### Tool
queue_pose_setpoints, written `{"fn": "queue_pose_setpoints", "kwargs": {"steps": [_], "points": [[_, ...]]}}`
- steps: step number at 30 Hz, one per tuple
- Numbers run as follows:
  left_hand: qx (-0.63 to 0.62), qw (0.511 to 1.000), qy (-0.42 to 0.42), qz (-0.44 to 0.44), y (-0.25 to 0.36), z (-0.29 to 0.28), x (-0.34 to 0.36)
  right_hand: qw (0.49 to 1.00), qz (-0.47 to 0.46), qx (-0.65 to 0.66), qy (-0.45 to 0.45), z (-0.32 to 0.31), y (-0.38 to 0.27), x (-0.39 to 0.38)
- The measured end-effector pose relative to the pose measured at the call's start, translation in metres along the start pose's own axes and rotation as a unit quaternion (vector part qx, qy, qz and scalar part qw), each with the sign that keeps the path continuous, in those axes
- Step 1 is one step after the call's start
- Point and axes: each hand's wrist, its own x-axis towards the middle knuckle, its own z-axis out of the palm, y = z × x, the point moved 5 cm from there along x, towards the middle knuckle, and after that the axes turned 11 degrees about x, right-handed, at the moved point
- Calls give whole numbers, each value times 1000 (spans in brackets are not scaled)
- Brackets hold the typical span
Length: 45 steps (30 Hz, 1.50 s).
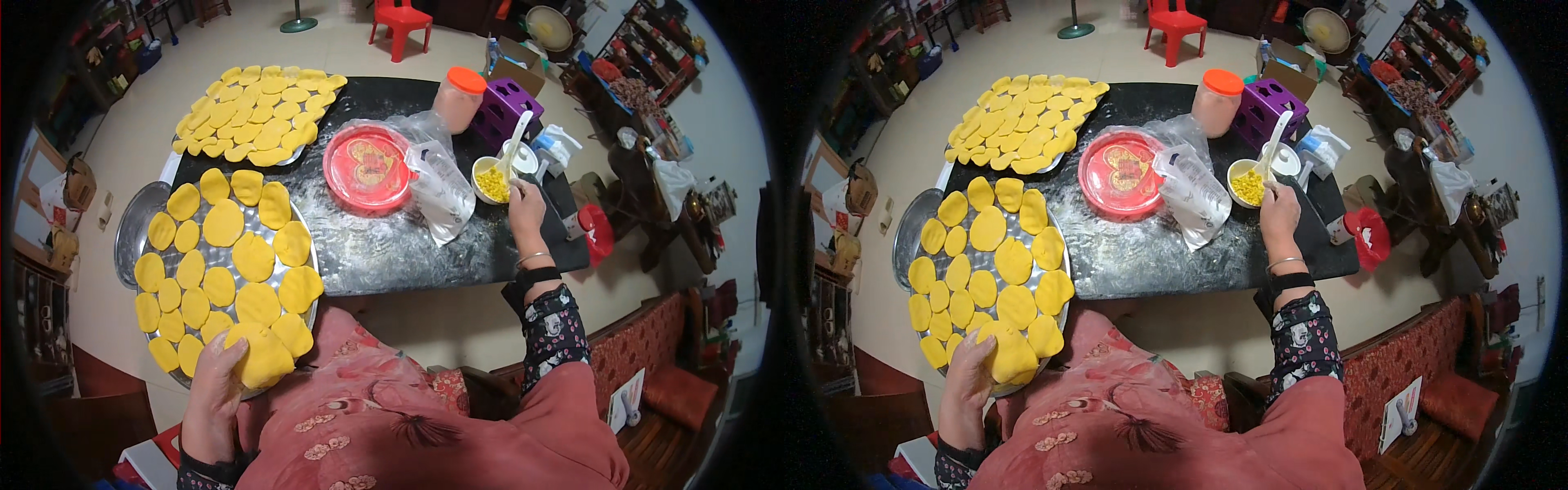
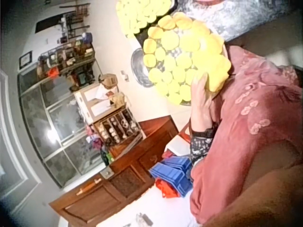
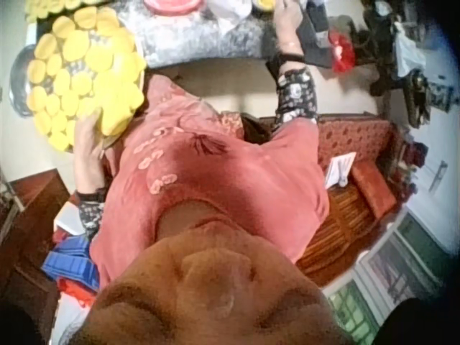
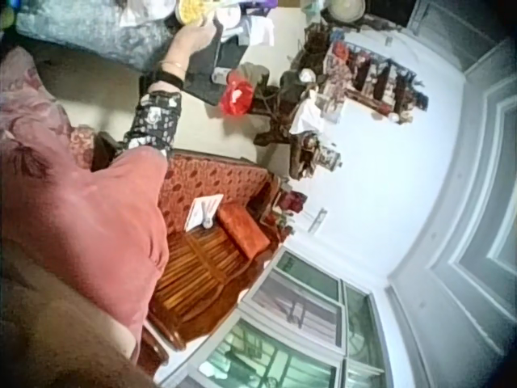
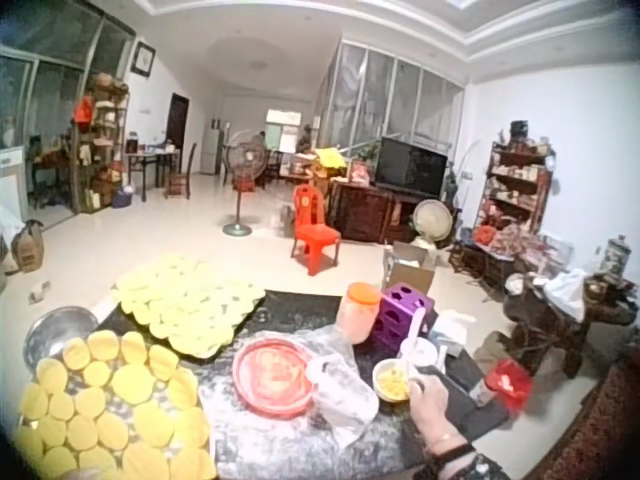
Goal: The person prepares yellow dough discs by picking them up from a tray, poking holes in them with a toothpick, and dusting them with flour. The person handles the dough one at a time, placing each finished piece onto a red plate.
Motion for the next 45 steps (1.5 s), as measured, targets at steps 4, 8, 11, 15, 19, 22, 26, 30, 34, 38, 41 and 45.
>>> {"fn": "queue_pose_setpoints", "kwargs": {"steps": [4,8,11,15,19,22,26,30,34,38,41,45], "points": [[-2,1000,-1,3,2,6,1,998,-28,-59,14,-11,-2,-2],[-7,1000,-21,5,4,9,3,978,-183,-100,-4,-10,-28,-13],[-13,999,-28,11,0,5,5,960,-273,-50,-40,3,-56,-34],[-32,998,-61,-6,4,12,17,964,-248,85,-47,-10,-101,-63],[-108,989,-102,-20,6,16,11,936,-69,331,-96,9,-154,-97],[-135,986,-97,-15,4,16,11,905,-52,356,-229,10,-195,-115],[-190,975,-118,-7,8,19,13,734,110,498,-448,34,-223,-155],[-219,965,-140,10,11,23,15,534,247,574,-569,48,-262,-198],[-235,958,-151,62,18,20,12,458,360,570,-580,48,-287,-208],[-255,955,-136,65,19,16,13,462,381,581,-552,50,-296,-205],[-273,951,-135,57,13,12,15,475,383,575,-544,51,-299,-205],[-289,945,-142,59,6,10,17,501,373,559,-546,50,-300,-204]]}}
